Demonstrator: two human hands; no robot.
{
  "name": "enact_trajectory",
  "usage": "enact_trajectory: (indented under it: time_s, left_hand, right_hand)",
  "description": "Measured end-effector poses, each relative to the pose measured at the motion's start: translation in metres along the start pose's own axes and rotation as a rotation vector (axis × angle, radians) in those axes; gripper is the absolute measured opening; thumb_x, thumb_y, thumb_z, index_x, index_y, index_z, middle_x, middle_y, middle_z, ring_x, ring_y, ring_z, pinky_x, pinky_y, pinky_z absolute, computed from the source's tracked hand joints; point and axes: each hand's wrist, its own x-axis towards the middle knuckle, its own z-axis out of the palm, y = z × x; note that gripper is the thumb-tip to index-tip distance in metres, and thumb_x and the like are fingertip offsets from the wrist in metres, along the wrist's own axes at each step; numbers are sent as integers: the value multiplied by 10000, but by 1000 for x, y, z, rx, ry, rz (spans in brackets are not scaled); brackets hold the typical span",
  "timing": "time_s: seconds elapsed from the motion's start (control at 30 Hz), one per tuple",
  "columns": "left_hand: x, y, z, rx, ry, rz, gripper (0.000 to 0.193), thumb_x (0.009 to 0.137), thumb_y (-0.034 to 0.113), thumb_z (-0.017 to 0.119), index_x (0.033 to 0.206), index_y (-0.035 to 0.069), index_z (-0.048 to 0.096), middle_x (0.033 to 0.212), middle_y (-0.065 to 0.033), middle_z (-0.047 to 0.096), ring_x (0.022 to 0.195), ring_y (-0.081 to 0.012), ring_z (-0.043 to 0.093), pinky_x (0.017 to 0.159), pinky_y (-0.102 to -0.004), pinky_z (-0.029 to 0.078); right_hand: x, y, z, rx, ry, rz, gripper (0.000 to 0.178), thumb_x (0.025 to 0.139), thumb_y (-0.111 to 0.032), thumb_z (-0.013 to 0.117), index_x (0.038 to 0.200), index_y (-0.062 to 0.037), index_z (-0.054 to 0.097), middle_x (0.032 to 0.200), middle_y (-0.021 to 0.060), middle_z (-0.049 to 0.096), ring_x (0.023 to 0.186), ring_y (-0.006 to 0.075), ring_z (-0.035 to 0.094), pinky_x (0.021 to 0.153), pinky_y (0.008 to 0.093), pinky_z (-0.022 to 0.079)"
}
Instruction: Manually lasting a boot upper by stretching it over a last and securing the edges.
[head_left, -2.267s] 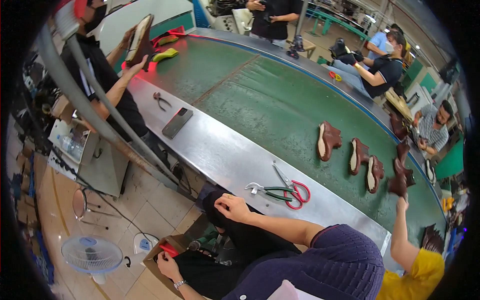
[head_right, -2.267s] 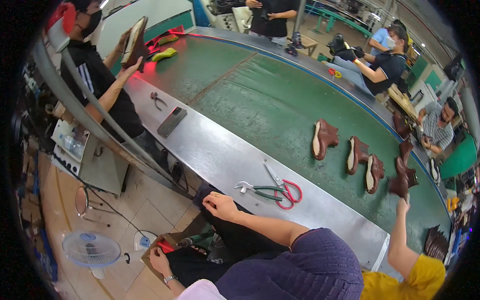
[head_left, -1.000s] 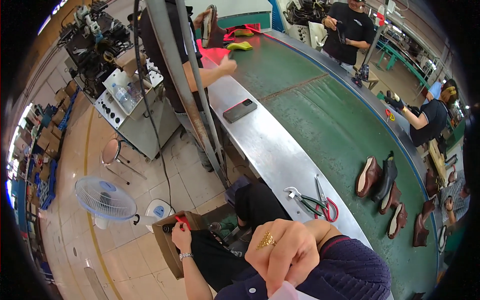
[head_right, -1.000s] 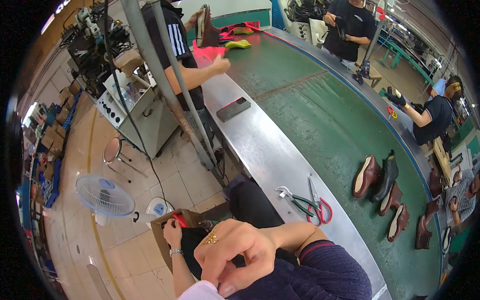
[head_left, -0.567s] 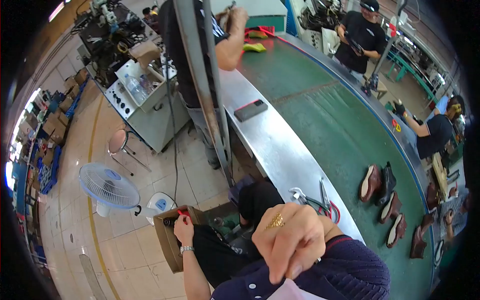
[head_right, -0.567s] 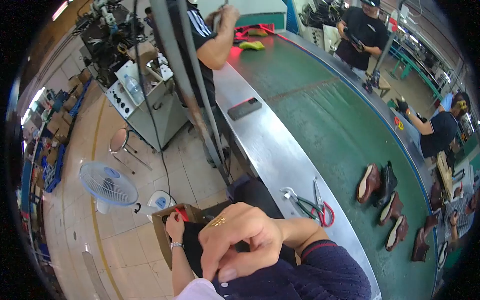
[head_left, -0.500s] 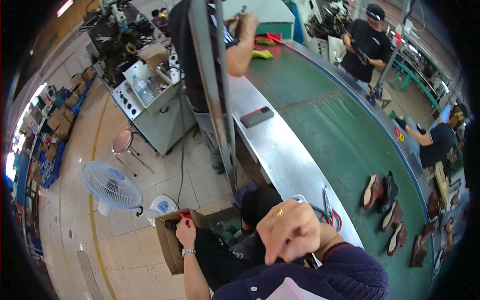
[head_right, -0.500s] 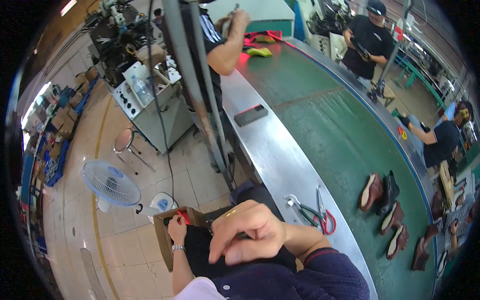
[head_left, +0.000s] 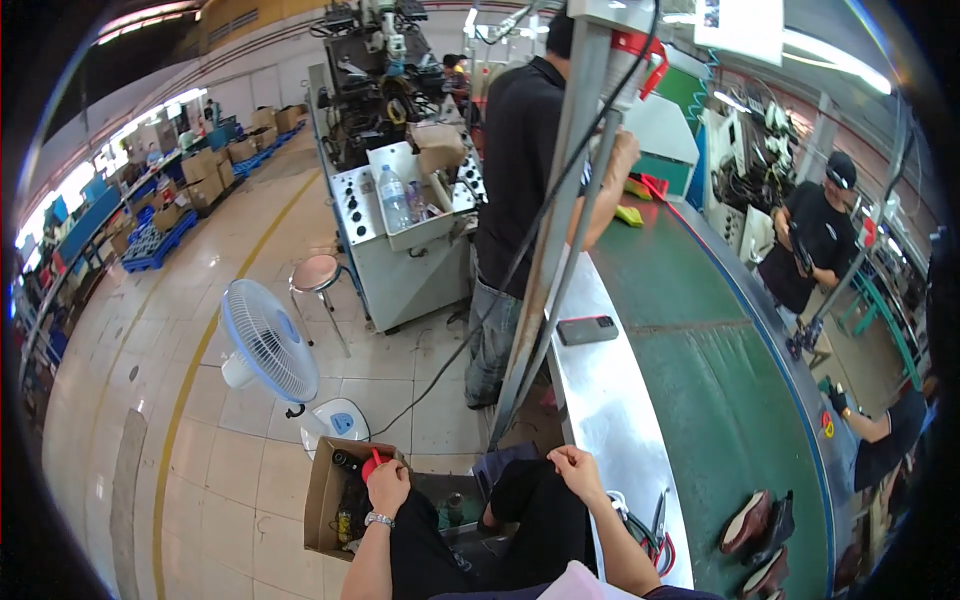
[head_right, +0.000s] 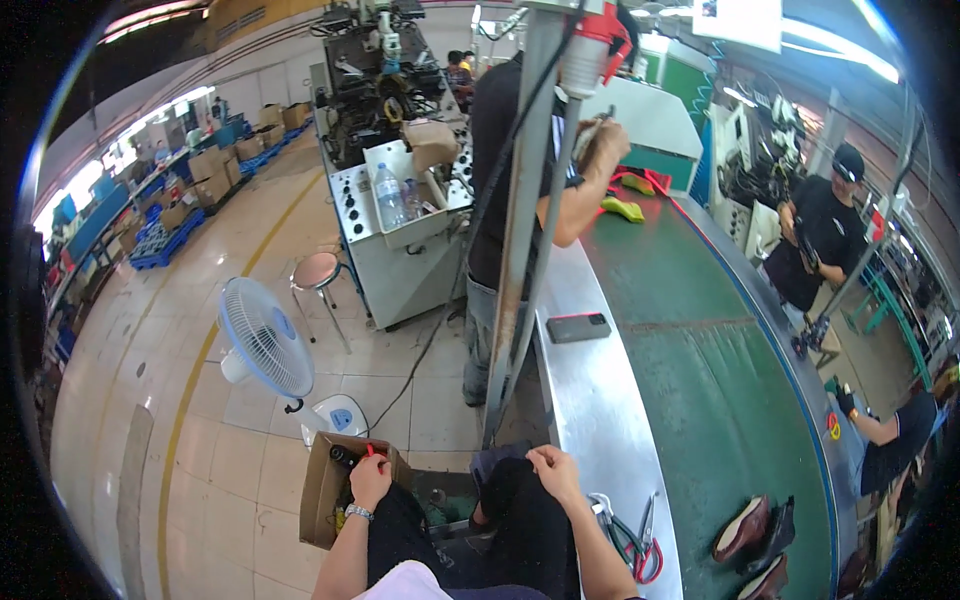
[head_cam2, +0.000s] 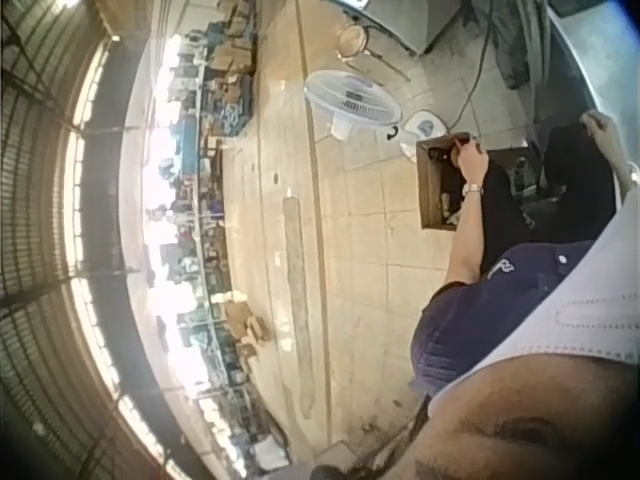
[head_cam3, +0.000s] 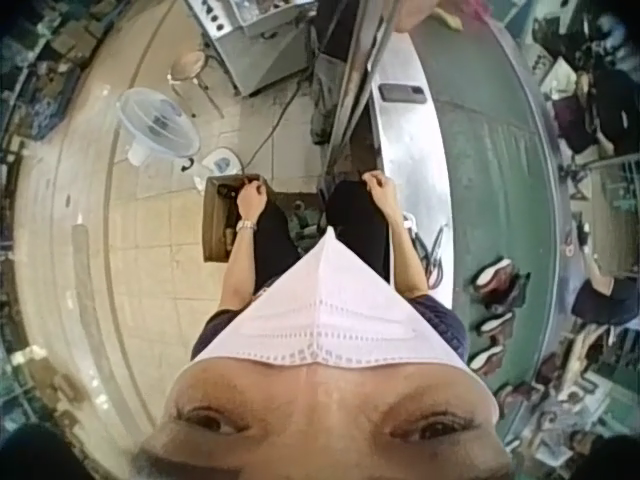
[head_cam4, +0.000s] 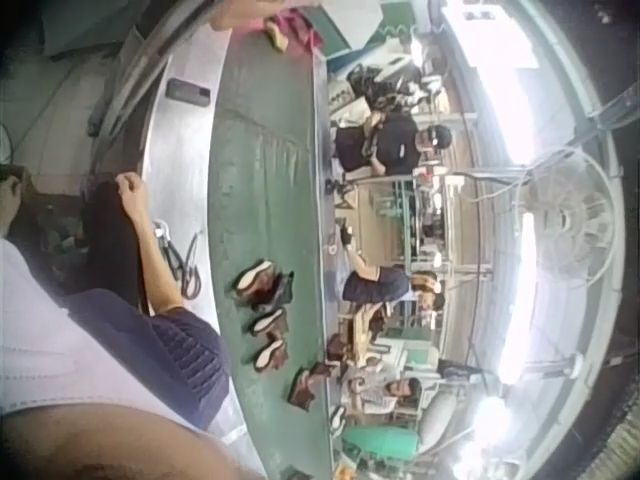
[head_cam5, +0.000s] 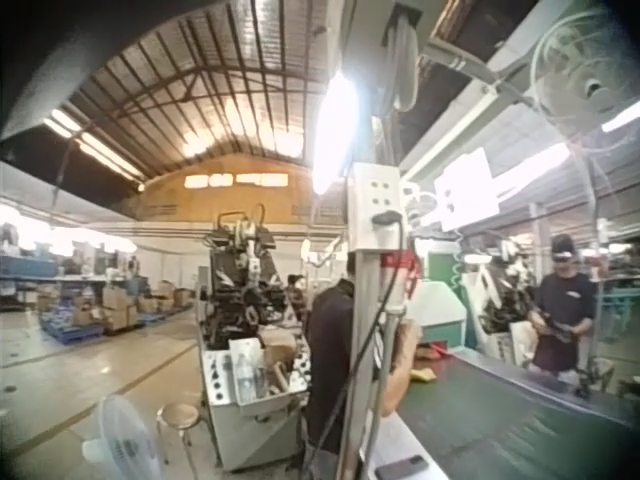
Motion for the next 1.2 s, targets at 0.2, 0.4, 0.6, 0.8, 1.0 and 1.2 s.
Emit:
enact_trajectory:
  time_s: [0.2, 0.4, 0.6, 0.8, 1.0, 1.2]
  left_hand:
    - [2, 5, 4, 19, 9, 16, 164, 800, 223, 634, 854, 76, 681, 833, -147, 667, 809, -335, 641, 730, -436, 511]
    - [2, 5, 1, 6, 35, 35, 161, 796, 206, 620, 818, 53, 668, 801, -145, 673, 794, -321, 640, 718, -448, 498]
    - [2, 6, 2, 13, 55, 48, 151, 794, 204, 625, 814, 61, 667, 784, -143, 672, 773, -326, 639, 711, -449, 502]
    - [0, 8, -2, 28, 27, 16, 144, 789, 204, 630, 821, 69, 670, 792, -148, 672, 771, -330, 644, 693, -443, 511]
    - [1, 2, 5, 55, -32, -42, 183, 813, 257, 637, 898, 103, 690, 847, -154, 671, 812, -348, 642, 724, -448, 507]
    - [1, 0, 8, 76, -11, -23, 175, 806, 238, 632, 883, 91, 687, 836, -159, 673, 802, -342, 646, 711, -446, 510]
  right_hand:
    - [12, 32, 21, -260, 357, -88, 196, 849, -233, 666, 860, -44, 717, 593, 75, 622, 534, 175, 596, 543, 313, 452]
    - [11, 29, 22, -242, 339, -88, 207, 844, -261, 665, 851, -59, 711, 627, 105, 625, 552, 237, 605, 549, 357, 452]
    - [10, 33, 22, -192, 364, -92, 199, 843, -251, 671, 856, -57, 709, 621, 106, 619, 545, 229, 599, 535, 345, 444]
    - [7, 34, 23, -187, 369, -79, 210, 846, -265, 663, 862, -62, 712, 624, 109, 621, 550, 239, 600, 541, 356, 450]
    - [7, 32, 20, -224, 374, -74, 224, 852, -262, 647, 891, -51, 712, 628, 75, 643, 573, 187, 621, 574, 314, 472]
    - [8, 32, 19, -168, 368, -62, 224, 844, -277, 655, 882, -64, 713, 669, 129, 647, 608, 279, 635, 576, 378, 474]
